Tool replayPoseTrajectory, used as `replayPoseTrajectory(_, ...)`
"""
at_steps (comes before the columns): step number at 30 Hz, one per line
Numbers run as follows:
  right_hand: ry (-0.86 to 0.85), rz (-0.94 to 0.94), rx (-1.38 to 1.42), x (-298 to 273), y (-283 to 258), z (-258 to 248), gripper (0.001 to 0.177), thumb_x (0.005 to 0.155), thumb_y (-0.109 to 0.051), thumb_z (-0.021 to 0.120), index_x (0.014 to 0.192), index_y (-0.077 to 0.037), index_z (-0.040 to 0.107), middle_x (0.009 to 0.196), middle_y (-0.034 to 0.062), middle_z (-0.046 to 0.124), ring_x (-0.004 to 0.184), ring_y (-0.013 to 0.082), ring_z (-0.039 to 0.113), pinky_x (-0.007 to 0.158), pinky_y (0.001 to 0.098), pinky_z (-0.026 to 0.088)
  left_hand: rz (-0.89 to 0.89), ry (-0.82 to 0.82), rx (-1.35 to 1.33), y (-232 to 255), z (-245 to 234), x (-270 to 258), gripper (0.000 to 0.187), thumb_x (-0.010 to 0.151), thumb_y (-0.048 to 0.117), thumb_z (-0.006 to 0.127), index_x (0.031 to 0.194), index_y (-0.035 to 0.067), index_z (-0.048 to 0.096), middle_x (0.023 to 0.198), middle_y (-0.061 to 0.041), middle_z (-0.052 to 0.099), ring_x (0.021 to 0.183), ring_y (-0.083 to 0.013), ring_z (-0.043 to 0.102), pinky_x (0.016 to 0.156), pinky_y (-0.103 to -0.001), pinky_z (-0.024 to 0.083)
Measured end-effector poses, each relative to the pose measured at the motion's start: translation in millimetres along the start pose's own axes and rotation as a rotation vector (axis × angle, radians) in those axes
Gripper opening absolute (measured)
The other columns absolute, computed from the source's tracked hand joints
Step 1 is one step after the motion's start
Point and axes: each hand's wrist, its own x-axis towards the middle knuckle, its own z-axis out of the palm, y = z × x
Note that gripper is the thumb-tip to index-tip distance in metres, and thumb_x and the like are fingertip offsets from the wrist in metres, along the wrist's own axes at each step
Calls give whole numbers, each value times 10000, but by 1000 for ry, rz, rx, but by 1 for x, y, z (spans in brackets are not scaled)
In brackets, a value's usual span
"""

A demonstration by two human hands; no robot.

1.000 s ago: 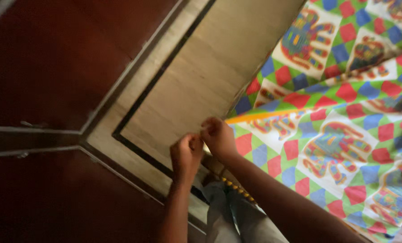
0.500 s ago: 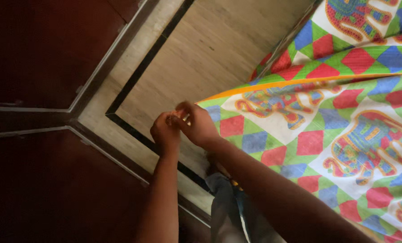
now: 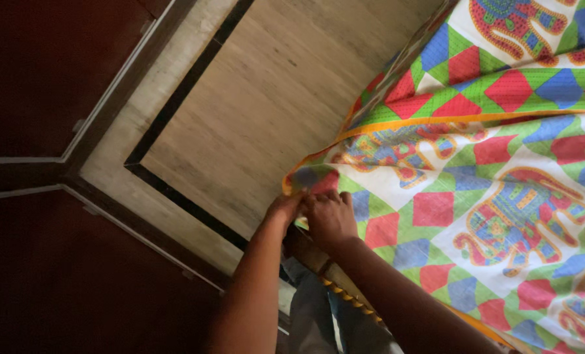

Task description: The person folds a patterned blanket on a bed by repeatedly bringing the edges together and smoothing it out.

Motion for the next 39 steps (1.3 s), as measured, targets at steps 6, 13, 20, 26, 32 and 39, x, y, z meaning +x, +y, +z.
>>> replayPoseTrajectory(6,140,-88,-51,7,0,-3,122,784,-198,687,892,-203,742,926,21,701,1009,251,642,880,455,427,184,318,276,13,7,-12,350,788,317,710,1001,46,771,944,-172,778,886,-342,753,795,-450,571)
replayPoseTrajectory(13,309,-206,14,21,-15,-18,125,792,-201,684,906,-179,730,885,33,671,937,264,640,833,460,443,374,592,298,11,-32,15,404,874,407,635,943,27,757,933,-194,756,895,-369,728,813,-458,556)
replayPoseTrajectory(20,174,-270,190,35,-14,-34,256,815,-147,679,1068,-164,706,988,62,673,978,282,639,867,451,452,-172,110,-59,18,-33,6,512,939,594,576,1001,105,712,904,-172,724,756,-319,643,729,-485,446)
replayPoseTrajectory(26,317,-135,337,-20,7,-22,477,838,-267,722,1279,-128,608,1230,110,621,1156,335,591,957,473,436,346,667,317,25,-17,-16,539,991,460,506,883,-11,745,888,-180,735,774,-349,694,733,-462,533)
replayPoseTrajectory(32,190,95,141,-73,46,0,918,778,-450,757,1534,-124,352,1602,231,292,1406,452,341,1094,608,278,588,1029,-116,85,-45,-45,415,1053,289,504,939,-53,710,918,-200,747,788,-331,724,733,-452,569)
replayPoseTrajectory(39,100,222,-93,-125,70,9,1050,688,-567,753,1582,-261,295,1669,166,179,1523,399,215,1094,655,231,644,1247,-208,140,-85,-72,402,1080,245,485,892,-70,651,878,-219,728,745,-319,740,668,-432,580)
